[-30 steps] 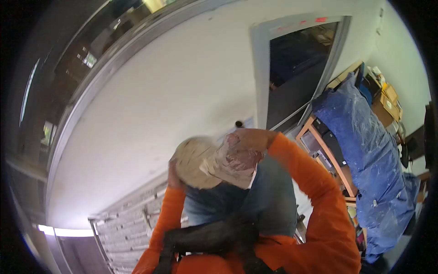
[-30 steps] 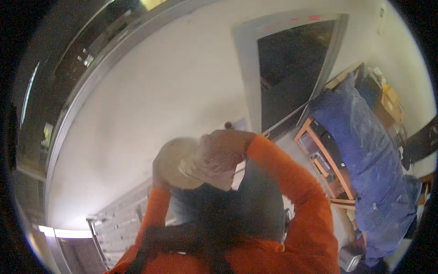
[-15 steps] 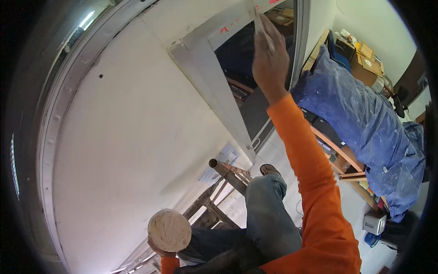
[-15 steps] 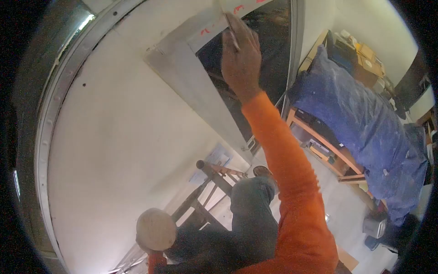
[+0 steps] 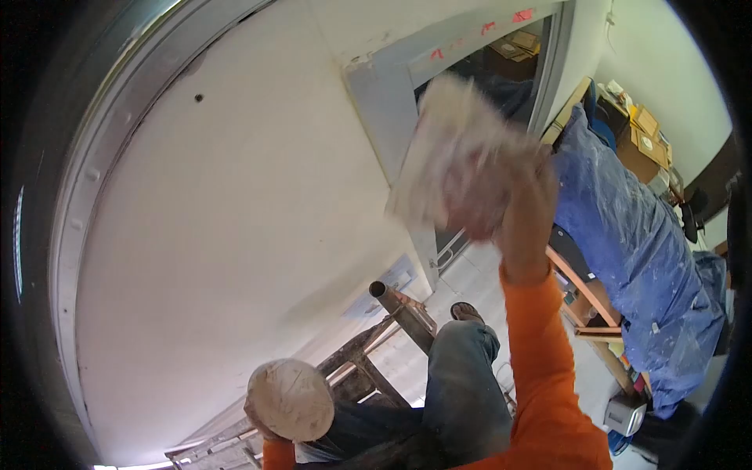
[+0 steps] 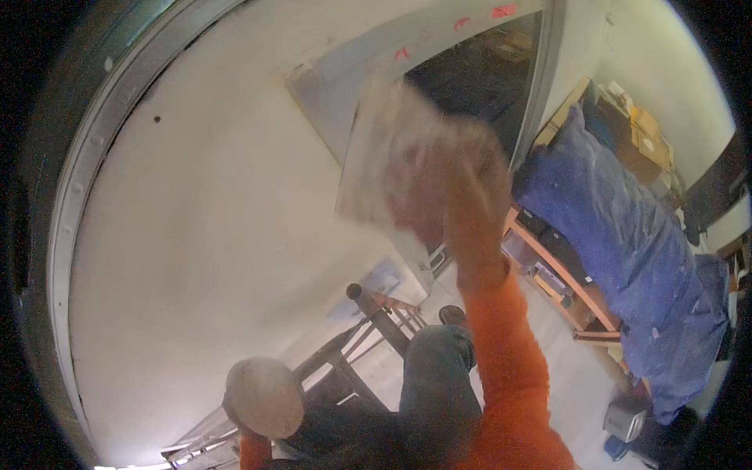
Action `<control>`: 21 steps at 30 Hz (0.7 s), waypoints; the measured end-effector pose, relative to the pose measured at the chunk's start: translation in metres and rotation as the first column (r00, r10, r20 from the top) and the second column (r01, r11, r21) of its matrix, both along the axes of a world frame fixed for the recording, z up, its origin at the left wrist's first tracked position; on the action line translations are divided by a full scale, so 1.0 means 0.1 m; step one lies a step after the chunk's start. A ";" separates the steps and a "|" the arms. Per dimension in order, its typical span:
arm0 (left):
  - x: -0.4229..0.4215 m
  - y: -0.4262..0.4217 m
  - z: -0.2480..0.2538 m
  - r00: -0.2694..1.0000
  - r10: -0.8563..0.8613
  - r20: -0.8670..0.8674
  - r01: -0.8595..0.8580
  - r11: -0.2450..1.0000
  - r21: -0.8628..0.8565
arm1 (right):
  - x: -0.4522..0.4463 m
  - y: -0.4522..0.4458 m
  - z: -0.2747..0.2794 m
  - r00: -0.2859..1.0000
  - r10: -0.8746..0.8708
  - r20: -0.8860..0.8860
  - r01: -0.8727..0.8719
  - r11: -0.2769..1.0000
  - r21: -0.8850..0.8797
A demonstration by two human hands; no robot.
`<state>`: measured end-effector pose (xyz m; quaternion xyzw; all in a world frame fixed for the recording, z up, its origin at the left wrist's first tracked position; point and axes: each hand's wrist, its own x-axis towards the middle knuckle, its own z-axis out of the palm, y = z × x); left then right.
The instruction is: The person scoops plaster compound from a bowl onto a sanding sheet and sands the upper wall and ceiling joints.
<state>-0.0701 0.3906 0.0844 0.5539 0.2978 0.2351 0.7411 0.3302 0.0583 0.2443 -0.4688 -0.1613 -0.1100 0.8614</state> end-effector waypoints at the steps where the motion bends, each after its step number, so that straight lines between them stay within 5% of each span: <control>1: 0.16 -0.09 0.04 1.000 0.005 0.029 -0.004 0.999 -0.036 | -0.23 0.04 -0.19 0.975 0.189 -0.119 -0.166 0.969 0.182; 3: 0.36 -0.30 0.08 0.998 0.023 0.052 -0.019 0.997 -0.074 | -0.62 0.25 -0.73 0.917 0.335 -0.216 -0.252 0.907 0.336; 5: 0.60 -0.59 0.06 0.979 -0.029 0.200 0.130 0.848 -0.514 | -1.04 0.45 -1.13 0.798 0.441 -0.410 -0.280 0.875 0.396; 6: 0.70 -0.74 0.11 0.979 -0.018 0.202 0.122 0.848 -0.515 | -1.23 0.56 -1.18 0.713 0.536 -0.452 -0.290 0.812 0.506; 9: 0.76 -0.97 0.13 0.972 -0.132 0.194 0.227 0.751 -0.620 | -1.60 0.65 -1.13 0.829 0.404 -0.387 -0.450 0.892 -0.034; 11: 0.68 -0.94 -0.11 0.979 -0.165 0.118 0.200 0.886 -0.418 | -1.75 0.72 -1.10 0.798 0.343 -0.495 -0.534 0.782 -0.320; 12: 0.70 -0.97 -0.07 0.978 -0.169 0.125 0.207 0.881 -0.425 | -1.79 0.77 -1.30 0.803 0.334 -0.494 -0.528 0.782 -0.330; 13: 0.73 -1.01 0.05 0.981 -0.137 0.137 0.183 0.891 -0.416 | -1.76 0.83 -1.67 0.907 0.397 -0.139 -0.399 0.710 -0.580; 14: 0.77 -1.07 0.20 0.983 -0.109 0.150 0.163 0.897 -0.411 | -1.72 0.83 -1.87 0.848 0.485 0.214 -0.172 0.633 -0.755; 15: 0.81 -1.11 0.34 0.983 -0.084 0.164 0.145 0.902 -0.407 | -1.70 0.82 -1.76 0.855 0.472 0.215 -0.151 0.624 -0.767; 16: 0.86 -1.12 0.45 0.983 -0.055 0.177 0.123 0.908 -0.401 | -1.67 0.83 -1.58 0.758 0.624 -0.191 -0.623 0.603 -0.499; 17: 0.80 -1.04 0.36 0.977 -0.044 0.210 0.136 0.885 -0.446 | -1.62 0.83 -1.47 0.440 0.767 -0.467 -0.874 0.486 -0.025; 18: 0.74 -0.96 0.28 0.970 -0.030 0.242 0.149 0.859 -0.490 | -1.52 0.77 -1.47 0.324 0.738 -0.591 -0.895 0.441 0.061; 20: 0.79 -0.97 0.55 0.979 -0.171 0.111 0.199 0.917 -0.345 | -1.02 0.77 -1.53 0.701 0.548 -0.457 -0.712 0.582 -0.393; 21: 0.80 -0.98 0.56 0.972 -0.231 0.034 0.231 0.934 -0.272 | -0.63 0.74 -1.68 0.911 0.324 -0.256 -0.412 0.680 -0.606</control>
